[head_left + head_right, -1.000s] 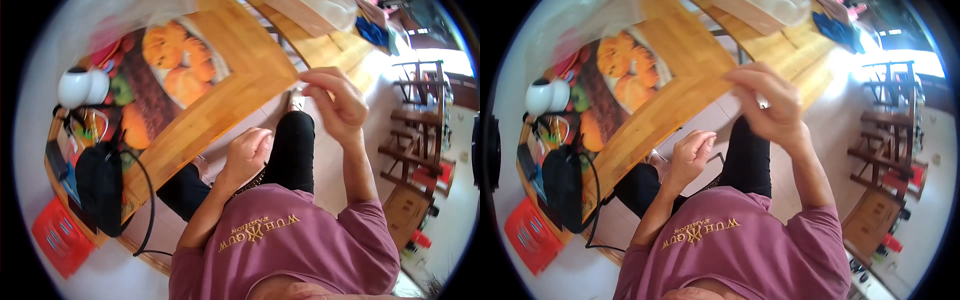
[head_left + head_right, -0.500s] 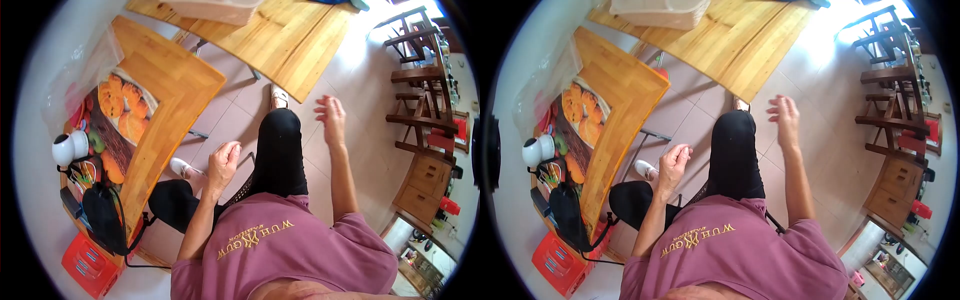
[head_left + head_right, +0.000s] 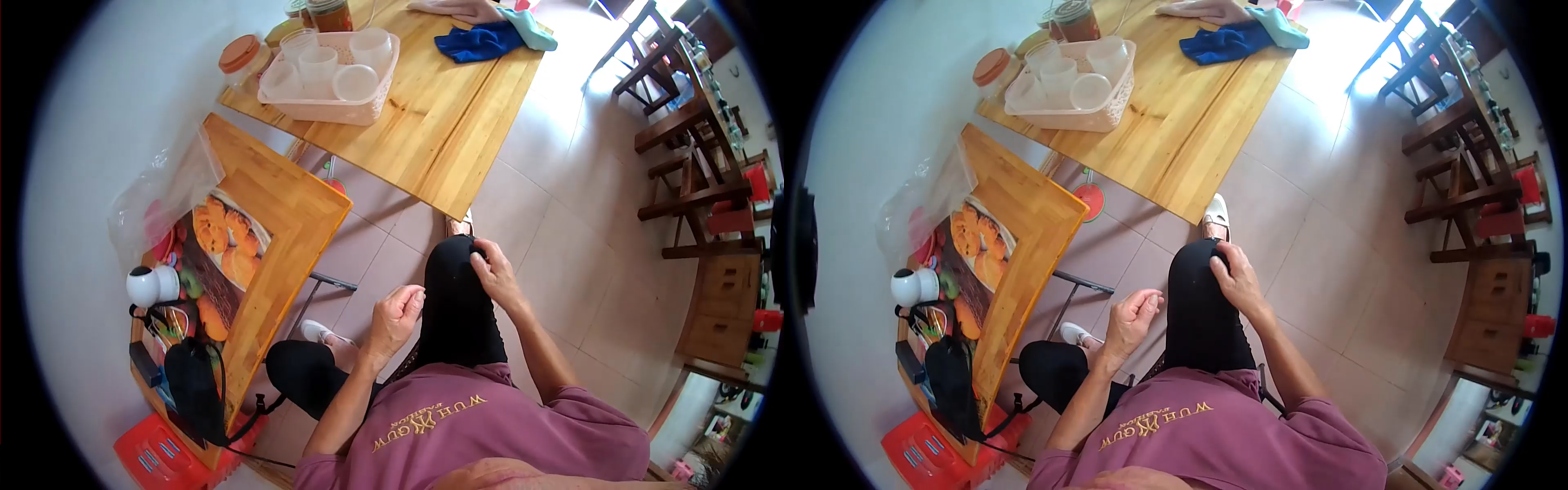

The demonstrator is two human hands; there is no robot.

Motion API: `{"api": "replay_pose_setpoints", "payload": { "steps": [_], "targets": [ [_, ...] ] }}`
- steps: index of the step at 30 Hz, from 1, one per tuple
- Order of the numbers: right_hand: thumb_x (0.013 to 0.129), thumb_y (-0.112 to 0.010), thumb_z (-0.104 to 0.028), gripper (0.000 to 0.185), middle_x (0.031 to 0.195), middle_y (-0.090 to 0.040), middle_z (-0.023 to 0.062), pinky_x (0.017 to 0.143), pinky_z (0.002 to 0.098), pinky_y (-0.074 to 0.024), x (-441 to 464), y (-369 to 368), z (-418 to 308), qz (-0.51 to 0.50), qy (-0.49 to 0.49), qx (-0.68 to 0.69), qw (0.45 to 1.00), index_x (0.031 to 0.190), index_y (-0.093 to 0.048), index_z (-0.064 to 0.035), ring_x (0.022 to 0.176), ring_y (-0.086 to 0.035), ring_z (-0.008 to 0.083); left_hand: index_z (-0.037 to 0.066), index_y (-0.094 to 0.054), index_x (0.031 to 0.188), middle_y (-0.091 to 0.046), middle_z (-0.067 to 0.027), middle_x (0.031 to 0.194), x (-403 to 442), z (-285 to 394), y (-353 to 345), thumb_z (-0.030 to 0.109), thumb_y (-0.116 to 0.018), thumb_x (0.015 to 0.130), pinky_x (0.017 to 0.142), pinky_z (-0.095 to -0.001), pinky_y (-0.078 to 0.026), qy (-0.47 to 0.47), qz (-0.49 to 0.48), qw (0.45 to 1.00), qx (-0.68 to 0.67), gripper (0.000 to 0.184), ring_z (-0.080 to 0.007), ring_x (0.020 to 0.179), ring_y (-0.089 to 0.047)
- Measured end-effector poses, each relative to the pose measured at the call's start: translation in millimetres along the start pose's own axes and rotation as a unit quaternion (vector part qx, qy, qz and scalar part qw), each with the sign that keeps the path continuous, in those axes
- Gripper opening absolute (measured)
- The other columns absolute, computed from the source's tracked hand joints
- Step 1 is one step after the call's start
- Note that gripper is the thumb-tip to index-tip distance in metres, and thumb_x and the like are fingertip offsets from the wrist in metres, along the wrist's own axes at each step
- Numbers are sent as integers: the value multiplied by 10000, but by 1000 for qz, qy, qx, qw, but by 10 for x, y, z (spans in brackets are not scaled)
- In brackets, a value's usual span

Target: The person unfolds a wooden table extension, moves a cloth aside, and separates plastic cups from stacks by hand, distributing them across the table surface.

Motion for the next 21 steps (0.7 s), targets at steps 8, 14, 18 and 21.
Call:
{"api": "replay_pose_setpoints", "payload": {
  "steps": [8, 14, 18, 21],
  "targets": [
    [1017, -515, -435, 571, 1282, -586, 191, 836, 348, -513, 740, 175, 36, 47, -147, 346, 925, 1366, -459, 14, 1087, -637, 276, -11, -649, 998, -688, -80, 840, 19, 102, 29, 209, -554, 1008, 682, -277, -510, -20, 2, 1000, -22, 240, -126, 748, -643],
    [1016, -480, -506, 579, 1199, -614, 183, 789, 357, -529, 1402, 148, 41, 31, -163, 491, 855, 1320, -489, -14, 945, -650, 232, -13, -640, 1028, -686, -51, 870, -154, 15, 204, 221, -551, 1015, 700, -265, -507, -33, 35, 999, -12, 251, -108, 762, -625],
    [1019, -430, -553, 584, 1067, -668, 122, 775, 363, -538, 1566, 153, -130, 12, -150, 472, 869, 1300, -517, -49, 874, -648, 196, -14, -638, 1045, -679, -46, 876, -314, -80, 276, 227, -551, 1017, 716, -254, -505, 15, 40, 999, -15, 257, -103, 772, -621],
    [1024, -428, -537, 596, 1197, -651, 119, 841, 405, -550, 1617, 148, -234, 23, -143, 514, 846, 1339, -488, -35, 1007, -669, 222, -11, -640, 1060, -682, -43, 884, -302, -86, 253, 233, -547, 1021, 726, -252, -509, 26, 43, 998, -24, 263, -100, 774, -619]
  ]
}}
Point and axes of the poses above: each hand's wrist, its own x-axis towards the middle knuckle, its own y-axis out of the back of the hand, z = x × y, the point moved 3 cm from there along x, towards the middle knuckle
